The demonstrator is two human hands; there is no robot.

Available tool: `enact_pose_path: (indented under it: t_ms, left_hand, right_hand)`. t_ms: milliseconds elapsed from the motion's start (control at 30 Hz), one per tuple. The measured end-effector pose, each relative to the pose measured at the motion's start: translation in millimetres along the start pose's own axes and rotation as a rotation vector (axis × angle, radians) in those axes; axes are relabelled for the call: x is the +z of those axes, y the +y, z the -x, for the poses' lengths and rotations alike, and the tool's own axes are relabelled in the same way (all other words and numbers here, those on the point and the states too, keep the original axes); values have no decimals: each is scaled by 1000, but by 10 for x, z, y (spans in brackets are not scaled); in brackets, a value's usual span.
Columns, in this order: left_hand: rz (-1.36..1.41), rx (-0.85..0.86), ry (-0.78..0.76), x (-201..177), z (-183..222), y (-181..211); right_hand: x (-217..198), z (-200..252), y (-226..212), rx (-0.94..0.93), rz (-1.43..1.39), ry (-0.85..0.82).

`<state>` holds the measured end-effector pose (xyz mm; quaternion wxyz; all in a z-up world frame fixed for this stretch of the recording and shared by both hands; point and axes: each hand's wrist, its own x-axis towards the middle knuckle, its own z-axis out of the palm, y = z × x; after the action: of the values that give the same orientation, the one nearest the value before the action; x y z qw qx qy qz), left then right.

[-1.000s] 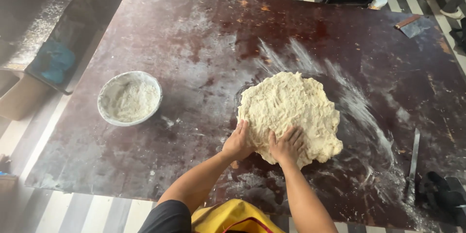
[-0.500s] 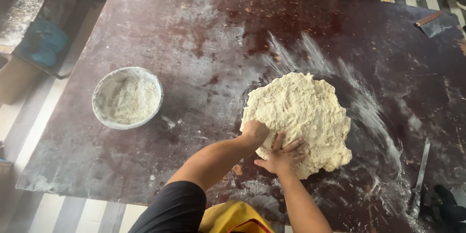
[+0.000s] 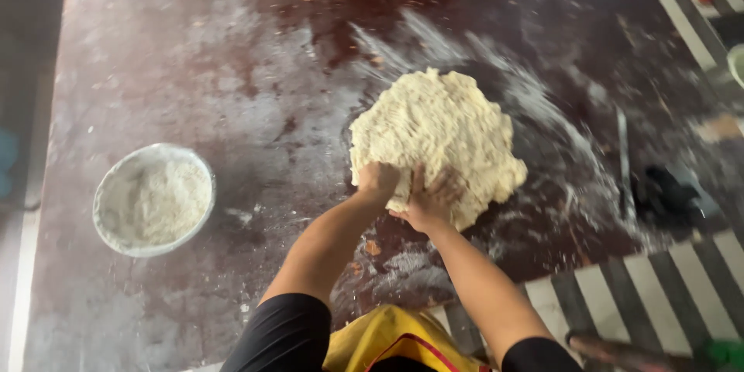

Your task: The person is kneading a large batch of dough on a wooden table in a bakery.

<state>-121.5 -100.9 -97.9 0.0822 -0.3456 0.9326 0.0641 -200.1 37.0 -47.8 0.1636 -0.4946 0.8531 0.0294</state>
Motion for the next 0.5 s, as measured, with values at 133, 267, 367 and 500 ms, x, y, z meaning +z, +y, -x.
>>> enact_pose_path:
  t_ms: [133, 267, 367, 500]
  left_hand:
    - [-144, 153, -28, -398, 513, -21]
    - [-210, 161, -70, -338, 642, -38]
    - [-206, 146, -42, -143, 587, -80]
    - [-183, 142, 4, 42, 444, -42]
  right_hand:
    - [233, 113, 93, -60, 38, 238]
    - [251, 370, -19, 23, 15, 283]
    - [343, 460, -26, 20, -13, 293]
    - [276, 588, 7, -8, -32, 315]
